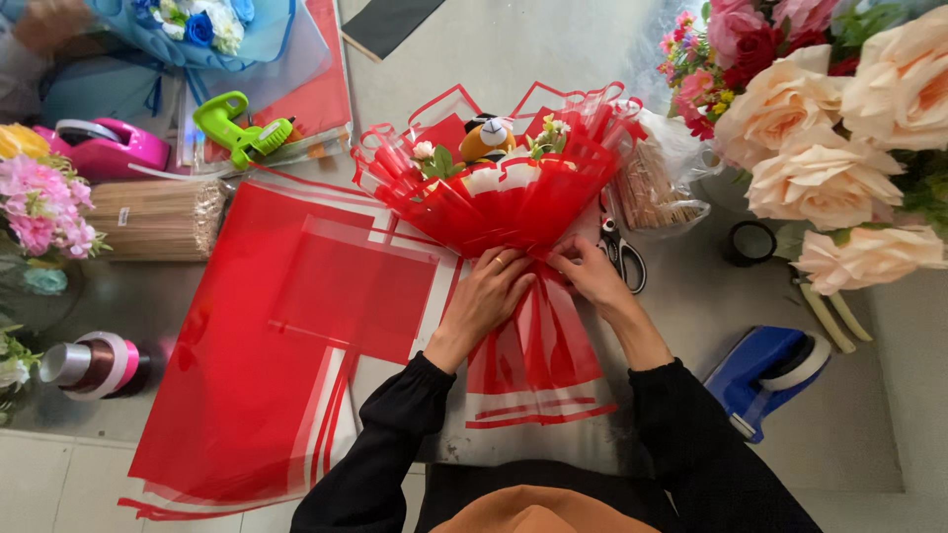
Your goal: The person wraps a bouquet containing a teddy bear and flowers with red translucent paper, folding and pleating layers of paper around the base by hand and securing them with tape from a dispenser.
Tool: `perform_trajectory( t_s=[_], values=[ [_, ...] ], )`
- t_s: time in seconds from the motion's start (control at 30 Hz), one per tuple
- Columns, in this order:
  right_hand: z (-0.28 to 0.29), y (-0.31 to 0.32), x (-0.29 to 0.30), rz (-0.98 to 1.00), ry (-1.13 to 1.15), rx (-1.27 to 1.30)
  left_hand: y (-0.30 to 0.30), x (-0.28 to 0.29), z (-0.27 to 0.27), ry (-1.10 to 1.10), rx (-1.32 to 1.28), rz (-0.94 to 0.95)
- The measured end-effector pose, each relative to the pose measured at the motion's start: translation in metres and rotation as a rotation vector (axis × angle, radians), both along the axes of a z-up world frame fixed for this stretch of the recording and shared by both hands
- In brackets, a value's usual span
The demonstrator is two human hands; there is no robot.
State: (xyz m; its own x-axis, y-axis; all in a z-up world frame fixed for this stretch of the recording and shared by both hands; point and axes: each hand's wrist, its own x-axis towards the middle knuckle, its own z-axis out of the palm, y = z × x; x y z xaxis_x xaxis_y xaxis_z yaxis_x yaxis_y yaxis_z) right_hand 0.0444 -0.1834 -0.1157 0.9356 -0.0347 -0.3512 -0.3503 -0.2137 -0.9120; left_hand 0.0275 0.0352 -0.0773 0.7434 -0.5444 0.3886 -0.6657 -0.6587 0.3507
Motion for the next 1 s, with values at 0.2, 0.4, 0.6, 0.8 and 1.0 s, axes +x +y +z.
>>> perform_trajectory(
  t_s=[0.2, 0.4, 0.6, 0.8, 1.0],
  values=[
    [0.02, 0.005, 0.0, 0.072, 0.005, -0.213, 0.002, -0.001, -0.003, -0.062, 0.003, 0.004],
    [0.041, 0.019, -0.01, 0.087, -0.072, -0.336, 0.0, -0.006, -0.013, -0.176, 0.063, 0.102],
    [0.045, 0.02, -0.008, 0.064, 0.007, -0.252, -0.001, -0.004, -0.028, -0.171, 0.032, 0.084],
    [0.012, 0.005, 0.003, 0.04, -0.024, 0.006, -0.002, -0.002, -0.022, -0.149, 0.006, 0.081],
    [0.017, 0.0, -0.003, 0.029, 0.072, 0.155, -0.007, 0.016, -0.029, -0.092, -0.027, 0.121]
  ],
)
